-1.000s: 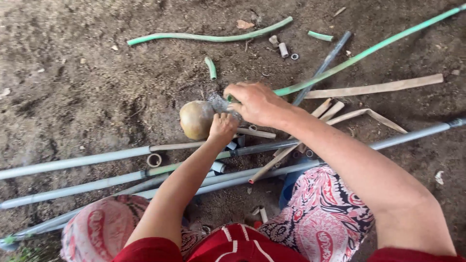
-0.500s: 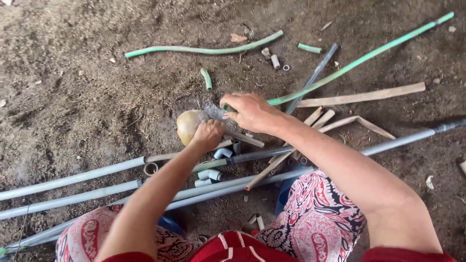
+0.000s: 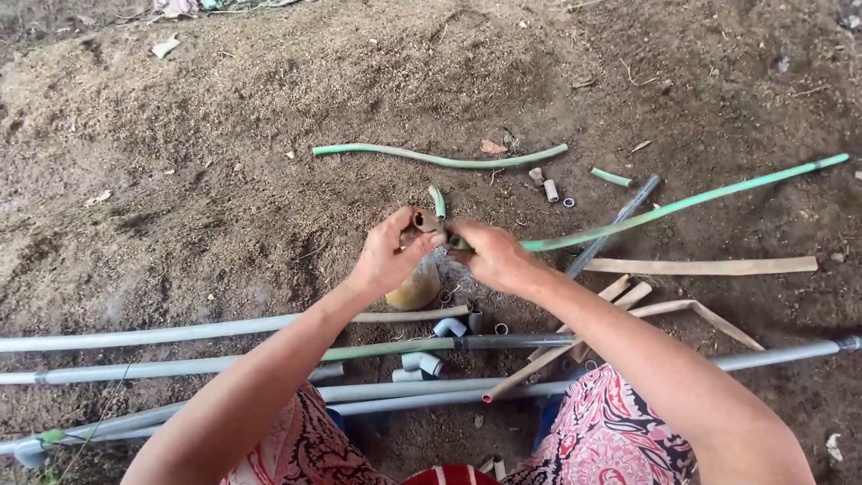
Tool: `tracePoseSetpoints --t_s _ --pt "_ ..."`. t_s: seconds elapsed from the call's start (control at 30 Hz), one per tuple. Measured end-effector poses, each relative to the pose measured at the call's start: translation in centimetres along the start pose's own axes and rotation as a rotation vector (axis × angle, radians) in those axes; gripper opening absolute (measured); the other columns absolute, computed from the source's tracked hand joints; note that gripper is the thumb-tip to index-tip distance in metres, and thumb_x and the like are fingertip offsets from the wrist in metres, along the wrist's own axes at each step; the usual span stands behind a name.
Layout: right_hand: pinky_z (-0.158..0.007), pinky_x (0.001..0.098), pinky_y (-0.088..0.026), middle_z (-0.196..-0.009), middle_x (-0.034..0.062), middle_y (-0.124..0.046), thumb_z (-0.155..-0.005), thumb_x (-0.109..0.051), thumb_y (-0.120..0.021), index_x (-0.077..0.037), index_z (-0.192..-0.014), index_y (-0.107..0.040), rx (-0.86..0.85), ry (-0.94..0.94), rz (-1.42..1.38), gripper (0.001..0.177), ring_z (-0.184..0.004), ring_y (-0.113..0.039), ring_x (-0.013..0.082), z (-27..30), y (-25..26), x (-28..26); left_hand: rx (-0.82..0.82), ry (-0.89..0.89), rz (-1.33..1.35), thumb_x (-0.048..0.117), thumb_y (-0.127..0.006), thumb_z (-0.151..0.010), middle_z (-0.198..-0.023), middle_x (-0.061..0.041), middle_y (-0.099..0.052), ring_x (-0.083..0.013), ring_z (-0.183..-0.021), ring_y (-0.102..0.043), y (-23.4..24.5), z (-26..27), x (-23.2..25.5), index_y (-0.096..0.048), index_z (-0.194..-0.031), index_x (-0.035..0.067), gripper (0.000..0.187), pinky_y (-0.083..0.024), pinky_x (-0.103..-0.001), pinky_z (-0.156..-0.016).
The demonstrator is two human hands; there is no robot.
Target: Fitting a flexible pipe into a PVC elbow connector using hands and a wooden pole for leverage.
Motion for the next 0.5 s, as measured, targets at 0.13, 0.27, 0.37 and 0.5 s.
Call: tracePoseSetpoints --t_s 0.13,0.27,0.37,0.5 --pt "-0.093 0.0451 -0.048 -0.107 0.0170 -0.065 -0.090 -0.003 -0.054 -0.005 -0.116 -0.057 -0.008 0.054 -0.004 0.026 -0.102 -0.062 0.0314 1.1 0.1 -2.1 -0.004 0.026 0.211 0.023 -0.069 -0.085 -0.085 -0.013 -0.065 -0.0181 -0.077 -0.059 0.2 0.3 0.6 -0.060 -0.104 0.005 0.027 -0.052 -0.035 -0.073" --pt "-0.088 0.0455 -0.052 -0.100 0.0210 -0.063 -0.092 -0.005 -0.051 -0.007 -0.128 -0.049 -0.017 0.051 -0.114 0.036 -0.090 -0.064 0.0327 2.5 0.8 -3.2 -0.012 -0.173 0.133 0.017 -0.068 -0.086 -0.086 -0.016 -0.065 -0.0276 -0.081 -0.066 1.2 0.4 0.6 -0.056 -0.109 0.005 0.029 -0.054 -0.042 -0.076" --pt "-0.084 0.0463 -0.053 -0.096 0.0233 -0.063 -0.092 -0.007 -0.050 -0.008 -0.132 -0.044 0.026 0.052 -0.179 0.040 -0.086 -0.064 0.0336 3.2 1.4 -3.2 -0.036 -0.262 -0.033 0.021 -0.068 -0.085 -0.087 -0.019 -0.065 -0.0353 -0.083 -0.066 2.5 0.5 1.3 -0.059 -0.109 0.005 0.031 -0.055 -0.045 -0.076" --pt "-0.081 0.0501 -0.054 -0.098 0.0237 -0.059 -0.086 -0.015 -0.062 -0.014 -0.122 -0.047 0.303 0.135 -0.175 0.039 -0.093 -0.063 0.0428 2.3 -0.2 0.7 -0.095 -0.298 -0.170 0.027 -0.066 -0.086 -0.090 -0.023 -0.067 -0.0422 -0.085 -0.065 3.6 0.4 2.9 -0.063 -0.111 0.003 0.035 -0.052 -0.050 -0.082"
Point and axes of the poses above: each hand's wrist, its own z-axis away from the middle knuckle, its own y-axis out of the back of the hand, x = y × z, the point moved 2 cm from there along -z, towards the middle knuckle
